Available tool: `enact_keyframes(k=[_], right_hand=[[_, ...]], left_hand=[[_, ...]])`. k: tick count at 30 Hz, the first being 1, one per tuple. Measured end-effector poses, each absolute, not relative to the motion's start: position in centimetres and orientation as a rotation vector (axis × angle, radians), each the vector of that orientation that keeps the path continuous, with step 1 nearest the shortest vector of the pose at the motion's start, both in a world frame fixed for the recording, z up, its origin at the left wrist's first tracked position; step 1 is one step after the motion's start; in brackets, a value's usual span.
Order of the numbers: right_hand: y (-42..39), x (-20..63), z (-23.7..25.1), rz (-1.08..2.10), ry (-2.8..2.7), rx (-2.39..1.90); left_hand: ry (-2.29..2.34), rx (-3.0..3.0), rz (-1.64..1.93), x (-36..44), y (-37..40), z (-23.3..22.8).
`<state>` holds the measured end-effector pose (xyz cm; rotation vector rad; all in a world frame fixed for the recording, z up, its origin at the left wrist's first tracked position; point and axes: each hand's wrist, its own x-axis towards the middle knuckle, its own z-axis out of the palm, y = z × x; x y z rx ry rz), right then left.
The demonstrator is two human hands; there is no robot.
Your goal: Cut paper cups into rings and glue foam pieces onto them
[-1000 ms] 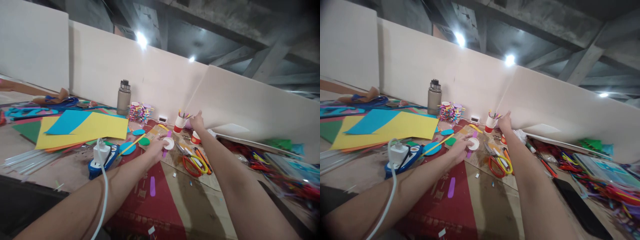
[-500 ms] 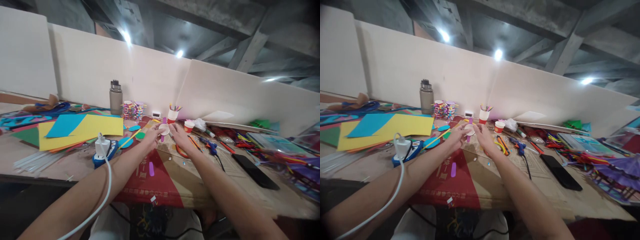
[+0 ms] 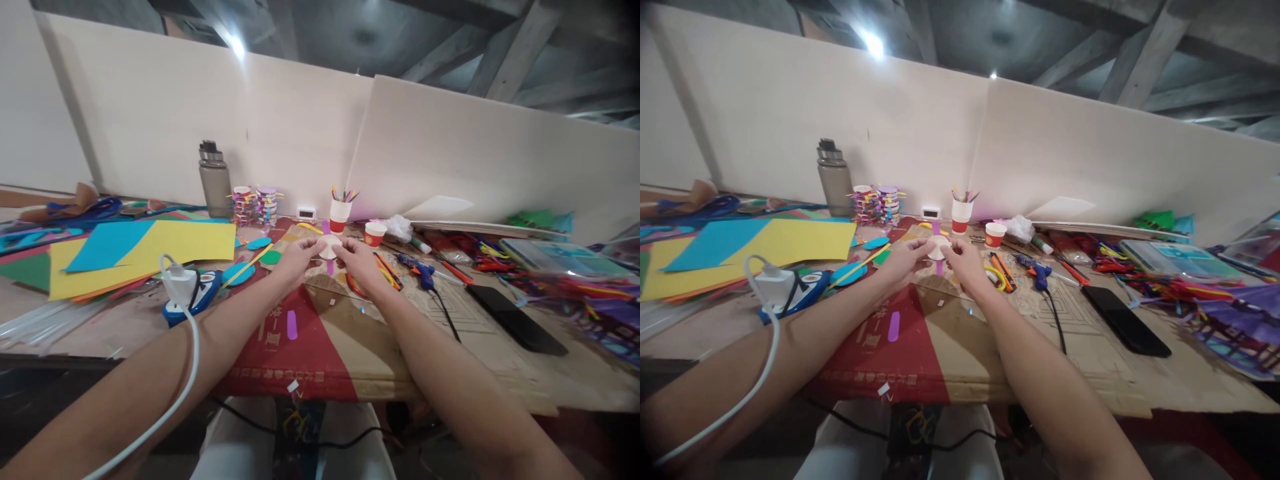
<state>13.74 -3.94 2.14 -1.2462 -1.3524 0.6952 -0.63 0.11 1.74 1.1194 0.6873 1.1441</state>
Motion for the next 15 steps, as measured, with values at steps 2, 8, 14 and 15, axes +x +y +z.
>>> enact_keyframes(k=[2,8,14,15], right_hand=[[-4.1,13.7,2.3,0.718,-1.343,-1.236],[-4.3,13.5,2.4,0.724,-1.339,-1.224],[-4.4,13.2,2.2,0.810,-1.354,-1.191],[-4.3,13.2,2.1,0.818,-1.334,-1.201]], left_hand=[[0.702,1.163,1.167,-0.7,0.1,1.9],[0.699,1.234,1.175,-0.8,-0.4,2.3],[0.700,1.159,1.172,-1.1,0.3,2.4],[0.704,1.108,1.191,-1.3,0.7,2.5]])
